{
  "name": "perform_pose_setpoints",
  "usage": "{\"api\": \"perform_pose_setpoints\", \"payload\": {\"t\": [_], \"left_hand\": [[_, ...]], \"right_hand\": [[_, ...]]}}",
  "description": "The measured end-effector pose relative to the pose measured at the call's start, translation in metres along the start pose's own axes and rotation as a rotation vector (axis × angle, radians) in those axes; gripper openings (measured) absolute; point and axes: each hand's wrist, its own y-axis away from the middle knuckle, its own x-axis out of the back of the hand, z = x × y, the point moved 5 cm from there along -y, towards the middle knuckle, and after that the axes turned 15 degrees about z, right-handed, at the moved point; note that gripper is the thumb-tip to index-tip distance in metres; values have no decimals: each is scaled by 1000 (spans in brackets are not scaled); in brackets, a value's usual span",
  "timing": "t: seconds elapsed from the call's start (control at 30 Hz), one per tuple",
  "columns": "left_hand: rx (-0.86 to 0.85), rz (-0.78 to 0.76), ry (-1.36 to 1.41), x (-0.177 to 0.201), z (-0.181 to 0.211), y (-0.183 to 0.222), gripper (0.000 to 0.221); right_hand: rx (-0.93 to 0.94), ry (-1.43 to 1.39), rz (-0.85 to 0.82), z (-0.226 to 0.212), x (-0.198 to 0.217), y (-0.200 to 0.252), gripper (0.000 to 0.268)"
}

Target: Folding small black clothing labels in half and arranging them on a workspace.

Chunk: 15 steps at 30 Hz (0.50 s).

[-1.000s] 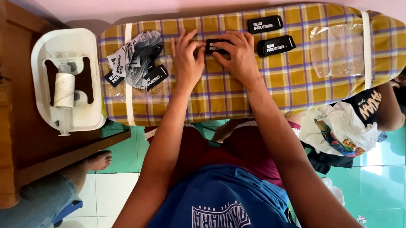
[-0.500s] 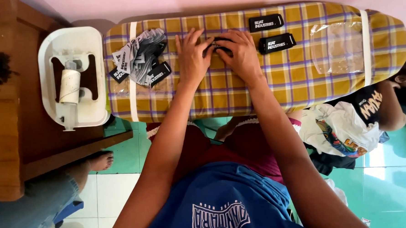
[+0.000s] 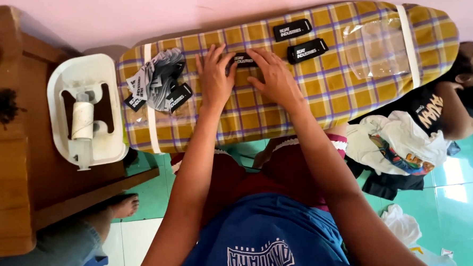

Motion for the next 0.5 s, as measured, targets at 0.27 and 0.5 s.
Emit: {"api": "perform_pose_setpoints", "payload": {"t": [0.27, 0.5], "left_hand": [[-11, -10, 0, -3, -2, 3, 22], [70, -67, 18, 1, 5, 1, 21]], "right_hand": [[-69, -66, 111, 20, -13, 8, 52], [-16, -34, 339, 55, -35, 9, 27]]}}
